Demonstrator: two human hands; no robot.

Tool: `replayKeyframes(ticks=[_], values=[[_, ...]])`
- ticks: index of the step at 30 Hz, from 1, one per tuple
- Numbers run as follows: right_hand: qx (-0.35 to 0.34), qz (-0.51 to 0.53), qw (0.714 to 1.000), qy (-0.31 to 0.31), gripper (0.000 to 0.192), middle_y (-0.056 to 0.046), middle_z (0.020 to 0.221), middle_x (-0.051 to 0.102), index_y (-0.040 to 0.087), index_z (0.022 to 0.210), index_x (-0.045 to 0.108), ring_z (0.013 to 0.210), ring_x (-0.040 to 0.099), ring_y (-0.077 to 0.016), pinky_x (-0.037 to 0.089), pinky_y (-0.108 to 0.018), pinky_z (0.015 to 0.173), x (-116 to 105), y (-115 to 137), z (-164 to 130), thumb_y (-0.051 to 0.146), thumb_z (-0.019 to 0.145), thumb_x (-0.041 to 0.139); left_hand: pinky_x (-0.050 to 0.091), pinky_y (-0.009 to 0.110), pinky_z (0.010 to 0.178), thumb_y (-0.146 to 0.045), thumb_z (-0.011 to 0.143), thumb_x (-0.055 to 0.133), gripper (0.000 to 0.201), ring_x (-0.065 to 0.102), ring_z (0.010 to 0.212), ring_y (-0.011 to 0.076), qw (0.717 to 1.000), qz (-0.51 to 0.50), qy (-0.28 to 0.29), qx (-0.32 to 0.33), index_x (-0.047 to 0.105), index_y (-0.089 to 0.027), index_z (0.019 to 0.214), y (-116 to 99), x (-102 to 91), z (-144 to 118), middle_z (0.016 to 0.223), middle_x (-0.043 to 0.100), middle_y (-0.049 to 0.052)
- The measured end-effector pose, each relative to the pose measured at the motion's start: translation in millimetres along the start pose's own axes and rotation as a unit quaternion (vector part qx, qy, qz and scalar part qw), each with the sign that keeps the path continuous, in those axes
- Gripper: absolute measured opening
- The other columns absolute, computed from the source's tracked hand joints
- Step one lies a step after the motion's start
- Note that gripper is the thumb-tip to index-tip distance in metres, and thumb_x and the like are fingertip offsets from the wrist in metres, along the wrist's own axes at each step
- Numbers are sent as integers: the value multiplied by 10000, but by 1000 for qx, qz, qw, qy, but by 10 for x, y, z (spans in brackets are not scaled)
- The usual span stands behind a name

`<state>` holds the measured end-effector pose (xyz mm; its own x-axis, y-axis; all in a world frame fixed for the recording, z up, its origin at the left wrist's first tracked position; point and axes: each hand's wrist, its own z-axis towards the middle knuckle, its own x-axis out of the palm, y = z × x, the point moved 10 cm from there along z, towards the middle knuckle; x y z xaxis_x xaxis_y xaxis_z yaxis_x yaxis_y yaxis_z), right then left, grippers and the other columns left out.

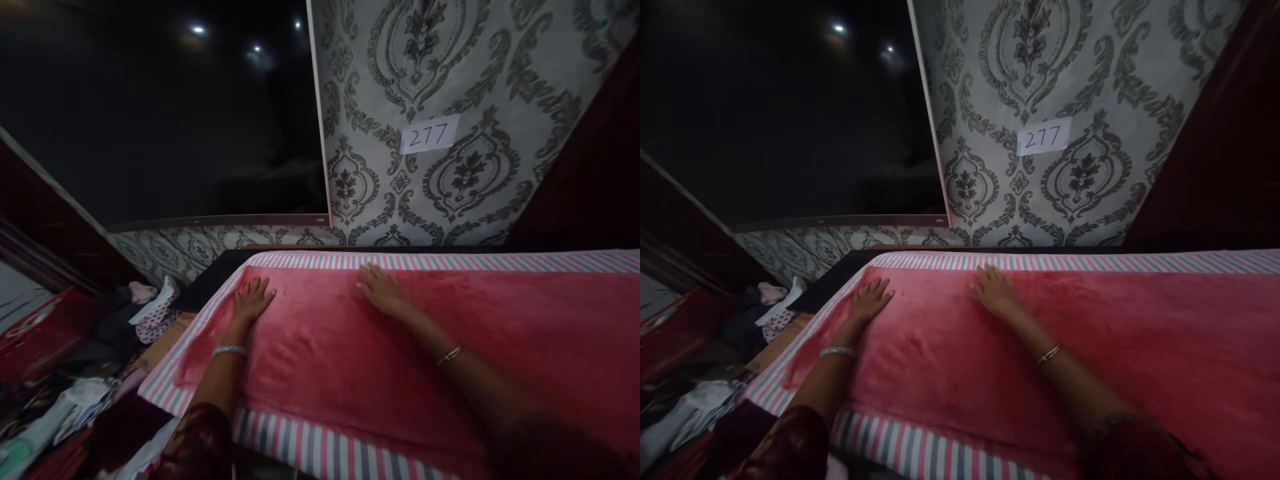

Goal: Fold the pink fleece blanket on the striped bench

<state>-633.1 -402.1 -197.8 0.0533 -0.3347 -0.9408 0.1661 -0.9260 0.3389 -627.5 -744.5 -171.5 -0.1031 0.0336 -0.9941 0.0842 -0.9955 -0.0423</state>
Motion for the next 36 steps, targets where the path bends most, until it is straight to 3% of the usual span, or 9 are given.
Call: replayKeyframes(ticks=[4,10,13,16,21,24,31,34,36], values=[[49,-51,997,-33,596,-173,1637,237,106,1553,338,1515,216,-304,221,-528,1199,-106,-583,3,360,1016,295,438,555,1082,-472,962,549,515,498,1331,304,999,-6,6,38,513,-201,1398,-516,-20,74,1481,492,136],[46,-85,992,-81,560,-143,1613,320,170,1524,414,1497,254,-321,255,-580,1167,8,-771,-51,319,1006,264,197,586,1221,-535,1013,294,644,179,1540,308,950,-79,88,290,325,-189,1556,-2389,415,-274,1653,242,158],[50,-110,989,-83,555,-121,1604,346,205,1523,420,1487,281,-316,258,-588,1166,130,-780,-72,344,1011,257,170,614,1218,-615,986,305,676,182,1538,314,930,-76,81,351,303,-272,1568,-2703,558,-384,1663,238,109],[42,-124,987,-92,561,-121,1586,380,210,1513,440,1474,309,-319,279,-588,1158,190,-811,-60,366,1009,249,126,626,1219,-643,980,270,688,158,1542,326,952,-49,74,293,288,-297,1574,-2168,595,-123,1674,209,74],[27,-126,987,-98,579,-116,1565,416,222,1508,449,1449,355,-328,311,-589,1137,268,-888,-10,407,1001,239,89,665,1202,-526,1012,221,628,142,1546,317,995,25,88,25,249,-277,1588,-236,444,431,1676,193,59],[25,-132,985,-107,580,-113,1564,419,228,1510,447,1446,362,-328,315,-592,1131,285,-897,-1,408,999,237,124,656,1199,-473,1017,210,603,121,1551,304,996,40,69,-43,241,-285,1590,437,348,535,1678,188,39],[52,-140,987,-59,570,-108,1606,346,198,1542,397,1485,292,-310,275,-537,1169,182,-760,-63,356,1016,243,251,620,1173,-498,1009,180,613,169,1538,312,995,35,79,-53,232,-312,1591,559,301,560,1679,206,32],[58,-131,988,-56,562,-118,1607,341,187,1546,387,1488,280,-310,256,-536,1177,74,-675,-111,332,1022,249,231,681,1150,-494,1009,211,607,209,1519,355,996,68,47,-35,375,-249,1540,248,78,561,1628,332,112],[60,-118,990,-57,557,-123,1612,330,187,1547,383,1490,270,-313,241,-542,1181,26,-647,-131,327,1022,260,221,670,1162,-479,1011,233,611,196,1525,352,997,70,27,-18,412,-183,1514,-184,-38,501,1613,343,162]])
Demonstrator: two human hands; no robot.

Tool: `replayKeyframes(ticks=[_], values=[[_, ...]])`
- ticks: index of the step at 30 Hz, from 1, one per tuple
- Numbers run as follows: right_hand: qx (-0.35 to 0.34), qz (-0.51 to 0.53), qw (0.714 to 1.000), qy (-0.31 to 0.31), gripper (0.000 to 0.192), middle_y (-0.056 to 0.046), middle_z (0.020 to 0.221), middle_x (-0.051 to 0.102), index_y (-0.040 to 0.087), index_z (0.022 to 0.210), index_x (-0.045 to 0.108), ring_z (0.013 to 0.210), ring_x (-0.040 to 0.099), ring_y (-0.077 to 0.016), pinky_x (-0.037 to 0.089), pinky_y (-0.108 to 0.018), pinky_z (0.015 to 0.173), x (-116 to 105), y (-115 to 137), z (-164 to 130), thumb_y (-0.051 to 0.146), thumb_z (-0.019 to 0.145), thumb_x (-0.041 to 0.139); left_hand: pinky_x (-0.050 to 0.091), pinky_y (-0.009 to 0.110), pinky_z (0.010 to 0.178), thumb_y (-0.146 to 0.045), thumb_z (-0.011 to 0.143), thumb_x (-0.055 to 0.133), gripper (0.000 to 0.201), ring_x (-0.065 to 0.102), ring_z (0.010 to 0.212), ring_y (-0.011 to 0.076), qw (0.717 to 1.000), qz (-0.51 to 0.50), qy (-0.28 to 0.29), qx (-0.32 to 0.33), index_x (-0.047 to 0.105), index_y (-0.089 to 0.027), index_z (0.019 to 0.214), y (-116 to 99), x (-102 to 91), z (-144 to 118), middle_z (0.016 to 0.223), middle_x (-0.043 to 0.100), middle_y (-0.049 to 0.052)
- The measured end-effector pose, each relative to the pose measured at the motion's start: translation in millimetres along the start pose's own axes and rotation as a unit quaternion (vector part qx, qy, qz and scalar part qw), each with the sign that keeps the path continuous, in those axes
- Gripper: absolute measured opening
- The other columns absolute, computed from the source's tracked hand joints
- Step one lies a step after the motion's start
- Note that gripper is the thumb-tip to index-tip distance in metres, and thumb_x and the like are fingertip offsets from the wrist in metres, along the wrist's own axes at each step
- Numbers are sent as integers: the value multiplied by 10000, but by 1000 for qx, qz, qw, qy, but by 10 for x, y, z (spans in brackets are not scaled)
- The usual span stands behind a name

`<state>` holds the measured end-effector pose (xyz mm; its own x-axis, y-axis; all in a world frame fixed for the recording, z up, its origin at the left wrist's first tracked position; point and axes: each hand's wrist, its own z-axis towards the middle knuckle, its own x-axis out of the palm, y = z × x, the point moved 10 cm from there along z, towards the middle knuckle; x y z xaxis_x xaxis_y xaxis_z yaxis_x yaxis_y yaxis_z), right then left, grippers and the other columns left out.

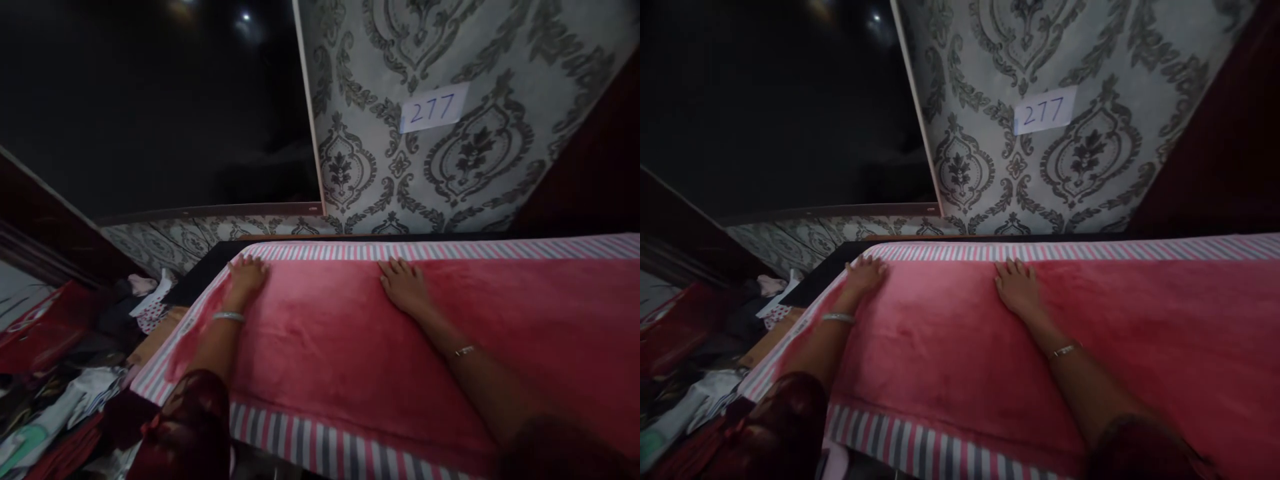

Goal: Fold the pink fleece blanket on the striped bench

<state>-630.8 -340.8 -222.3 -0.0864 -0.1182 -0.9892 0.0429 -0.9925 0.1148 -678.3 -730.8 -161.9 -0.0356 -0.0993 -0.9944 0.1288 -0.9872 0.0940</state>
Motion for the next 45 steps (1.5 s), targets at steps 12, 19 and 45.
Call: replayKeyframes(ticks=[12,19,45], values=[[-3,55,998,-4,548,-130,1611,327,203,1551,373,1490,249,-329,202,-547,1185,-64,9,39,342,1028,289,197,593,1207,-496,1020,301,620,208,1532,322,965,-61,-11,255,340,-191,1559,-2181,248,-946,1643,255,184],[6,134,991,9,570,-123,1643,253,213,1574,315,1514,203,-294,162,-533,1209,-210,-49,53,357,1023,331,247,584,1190,-427,1019,318,584,241,1523,318,966,-31,-29,256,367,-183,1548,-2182,203,-824,1634,272,184],[37,95,995,-3,622,-82,1654,222,270,1571,338,1532,153,-288,114,-561,1221,-560,-3112,-462,561,1022,299,202,591,1212,-436,998,285,619,166,1535,336,933,-22,-6,360,299,-213,1575,-4364,32,-1287,1668,174,104]])
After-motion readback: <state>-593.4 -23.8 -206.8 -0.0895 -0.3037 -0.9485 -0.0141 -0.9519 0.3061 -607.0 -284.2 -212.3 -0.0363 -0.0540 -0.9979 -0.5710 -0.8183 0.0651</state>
